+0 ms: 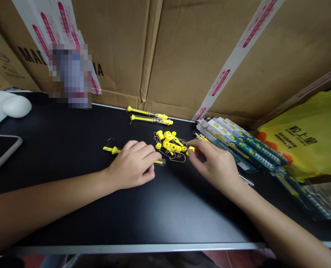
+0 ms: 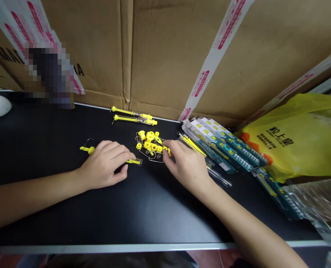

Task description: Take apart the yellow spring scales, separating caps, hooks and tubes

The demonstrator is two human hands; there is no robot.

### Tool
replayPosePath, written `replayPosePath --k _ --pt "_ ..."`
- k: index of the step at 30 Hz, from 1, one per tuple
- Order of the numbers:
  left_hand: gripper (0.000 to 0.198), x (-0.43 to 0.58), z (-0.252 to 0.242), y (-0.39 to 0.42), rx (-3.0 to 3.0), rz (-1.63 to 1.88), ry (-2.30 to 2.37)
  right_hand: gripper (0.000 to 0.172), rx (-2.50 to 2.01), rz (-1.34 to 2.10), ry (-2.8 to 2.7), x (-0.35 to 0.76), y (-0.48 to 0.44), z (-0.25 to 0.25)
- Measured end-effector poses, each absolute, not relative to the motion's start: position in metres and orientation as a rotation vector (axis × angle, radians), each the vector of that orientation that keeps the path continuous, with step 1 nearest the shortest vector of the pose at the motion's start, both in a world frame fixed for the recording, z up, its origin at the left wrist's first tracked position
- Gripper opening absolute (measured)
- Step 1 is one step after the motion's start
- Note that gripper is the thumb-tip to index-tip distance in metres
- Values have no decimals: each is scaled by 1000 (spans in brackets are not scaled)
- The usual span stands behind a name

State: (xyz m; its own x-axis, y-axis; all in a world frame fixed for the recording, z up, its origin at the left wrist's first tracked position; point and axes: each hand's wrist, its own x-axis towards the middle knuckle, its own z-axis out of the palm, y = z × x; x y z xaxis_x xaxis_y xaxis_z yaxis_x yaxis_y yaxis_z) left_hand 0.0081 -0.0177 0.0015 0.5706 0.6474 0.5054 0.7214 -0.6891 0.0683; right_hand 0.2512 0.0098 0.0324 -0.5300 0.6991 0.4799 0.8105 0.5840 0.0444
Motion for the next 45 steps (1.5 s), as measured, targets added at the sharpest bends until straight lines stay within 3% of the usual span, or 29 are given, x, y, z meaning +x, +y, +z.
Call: replayPosePath --k 5,11,17,26,35,45 --pt "29 7 1 -13 -2585 -607 -1294 15 -1033 -156 -2472 242 1 23" --pt "21 7 -1 -11 -2715 -555 -1240 35 -1146 140 -2587 228 -6 6" --pt "24 6 -1 -10 -2789 -572 -1199 24 -1149 351 -2517 230 -3 6" --pt "23 7 -5 -9 -2695 -636 -1382 25 -1086 918 -2028 239 10 16" --pt "24 6 -1 -7 -2742 -506 -1360 23 -1066 1028 -1947 237 10 16" --pt "33 3 -5 -7 -2765 -600 -1401 26 -1051 1163 -1822 235 7 20"
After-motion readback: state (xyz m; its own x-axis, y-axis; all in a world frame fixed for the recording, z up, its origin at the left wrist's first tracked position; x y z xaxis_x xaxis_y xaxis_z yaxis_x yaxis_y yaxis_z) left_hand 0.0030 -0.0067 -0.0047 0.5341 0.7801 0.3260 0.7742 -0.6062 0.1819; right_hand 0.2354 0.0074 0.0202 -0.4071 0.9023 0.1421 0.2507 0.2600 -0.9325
